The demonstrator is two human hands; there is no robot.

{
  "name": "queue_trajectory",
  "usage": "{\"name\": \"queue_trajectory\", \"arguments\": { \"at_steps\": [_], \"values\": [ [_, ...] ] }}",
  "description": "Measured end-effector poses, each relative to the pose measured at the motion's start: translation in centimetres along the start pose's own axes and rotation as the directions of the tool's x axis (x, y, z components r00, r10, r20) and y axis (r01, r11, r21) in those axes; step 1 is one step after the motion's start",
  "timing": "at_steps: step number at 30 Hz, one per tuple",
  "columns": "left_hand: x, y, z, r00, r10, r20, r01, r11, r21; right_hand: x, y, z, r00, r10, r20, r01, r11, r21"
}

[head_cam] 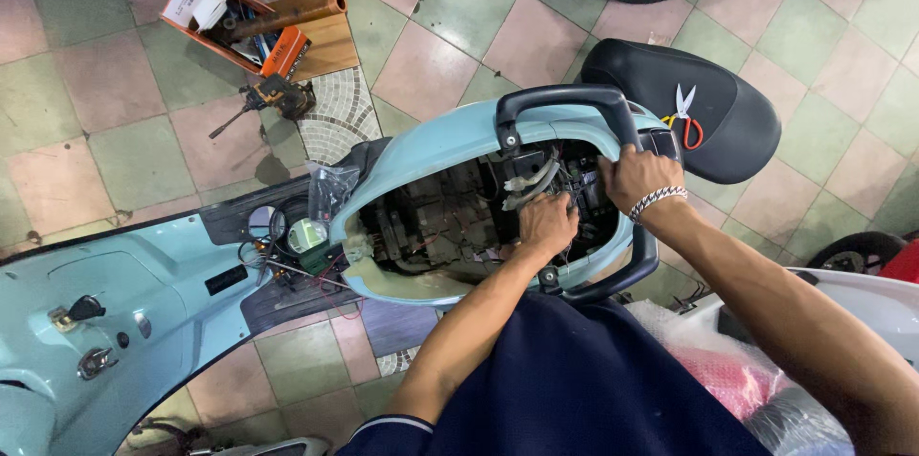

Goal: The person works on the internal components of a light-blue scooter, using a multimeter to test electrical connections and a screwdriver to manipulate parts within the under-seat compartment. They handle various wires and connectors inside the scooter's body.

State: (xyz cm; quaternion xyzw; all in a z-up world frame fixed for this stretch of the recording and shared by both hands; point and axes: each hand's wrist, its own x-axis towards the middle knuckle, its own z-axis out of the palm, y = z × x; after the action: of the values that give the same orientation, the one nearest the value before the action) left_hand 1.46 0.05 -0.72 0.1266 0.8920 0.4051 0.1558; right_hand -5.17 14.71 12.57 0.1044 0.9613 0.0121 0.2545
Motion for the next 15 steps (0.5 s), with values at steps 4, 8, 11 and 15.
{"name": "queue_trajectory", "arguments": {
  "at_steps": [4, 8, 11, 15],
  "values": [
    [0.2, 0.1, 0.1, 0.999, -0.023, 0.023, 0.023, 1.0, 0.001, -0.7, 0.8, 0.6, 0.918, -0.302, -0.257, 0.279, 0.953, -0.121],
    [0.2, -0.1, 0.5, 0.996, -0.039, 0.076, 0.037, 0.999, 0.025, -0.9, -0.5, -0.6, 0.996, -0.075, -0.041, 0.073, 0.996, -0.049],
    [0.1, -0.2, 0.5, 0.998, -0.016, 0.06, 0.015, 1.0, 0.026, -0.9, -0.8, -0.9, 0.995, -0.097, -0.01, 0.095, 0.991, -0.096],
    [0.3, -0.2, 0.4, 0.999, -0.025, 0.039, 0.024, 1.0, 0.009, -1.1, -0.4, -0.8, 0.931, -0.266, -0.249, 0.25, 0.964, -0.094]
  ]
}}
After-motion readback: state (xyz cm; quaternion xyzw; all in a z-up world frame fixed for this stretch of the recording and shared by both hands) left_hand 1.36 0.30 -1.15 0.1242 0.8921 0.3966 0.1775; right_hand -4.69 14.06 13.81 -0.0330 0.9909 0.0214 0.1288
